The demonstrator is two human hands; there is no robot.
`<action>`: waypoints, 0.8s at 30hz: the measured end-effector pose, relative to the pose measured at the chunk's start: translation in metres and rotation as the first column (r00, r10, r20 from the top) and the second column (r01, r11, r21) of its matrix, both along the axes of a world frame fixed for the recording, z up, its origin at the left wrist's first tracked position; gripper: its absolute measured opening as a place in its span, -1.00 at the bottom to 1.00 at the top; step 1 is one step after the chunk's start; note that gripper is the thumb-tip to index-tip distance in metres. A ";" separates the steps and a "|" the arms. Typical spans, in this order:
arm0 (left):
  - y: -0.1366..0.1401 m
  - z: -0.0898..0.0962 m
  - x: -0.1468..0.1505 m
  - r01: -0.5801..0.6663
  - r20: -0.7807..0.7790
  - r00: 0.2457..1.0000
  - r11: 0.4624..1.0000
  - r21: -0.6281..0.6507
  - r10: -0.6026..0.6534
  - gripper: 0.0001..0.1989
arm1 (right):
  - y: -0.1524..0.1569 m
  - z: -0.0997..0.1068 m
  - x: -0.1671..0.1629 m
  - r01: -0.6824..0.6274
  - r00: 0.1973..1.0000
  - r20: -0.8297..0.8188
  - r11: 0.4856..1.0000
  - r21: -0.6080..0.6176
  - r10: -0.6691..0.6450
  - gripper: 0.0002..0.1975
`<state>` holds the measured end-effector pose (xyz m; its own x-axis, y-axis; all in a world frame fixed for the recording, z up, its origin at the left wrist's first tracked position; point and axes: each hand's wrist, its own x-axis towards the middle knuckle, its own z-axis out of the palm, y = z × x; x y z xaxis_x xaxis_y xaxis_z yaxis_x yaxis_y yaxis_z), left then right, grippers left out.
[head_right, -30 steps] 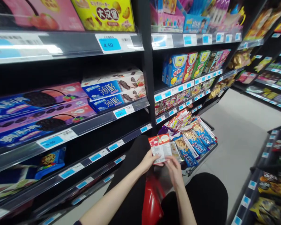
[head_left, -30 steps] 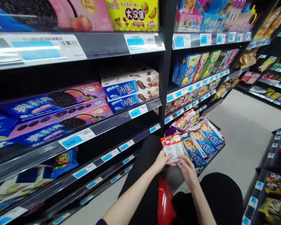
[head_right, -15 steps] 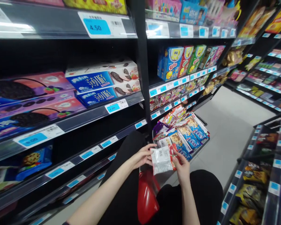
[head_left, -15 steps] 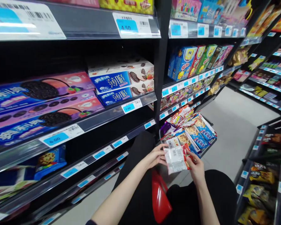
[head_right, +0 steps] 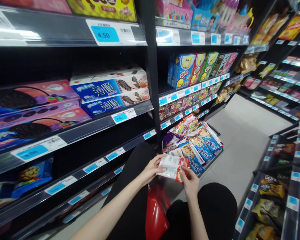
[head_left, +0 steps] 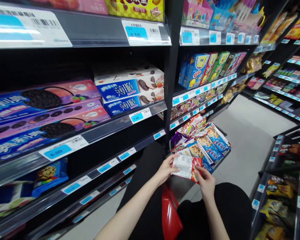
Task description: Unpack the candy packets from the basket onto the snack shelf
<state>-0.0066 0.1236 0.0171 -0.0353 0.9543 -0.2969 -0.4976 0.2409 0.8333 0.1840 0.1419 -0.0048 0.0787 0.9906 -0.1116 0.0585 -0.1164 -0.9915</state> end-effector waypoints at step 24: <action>-0.006 0.005 -0.003 0.168 -0.851 0.517 0.964 0.208 0.094 -0.84 | 0.010 -0.005 0.011 -0.203 0.943 0.281 0.977 0.070 0.176 -0.71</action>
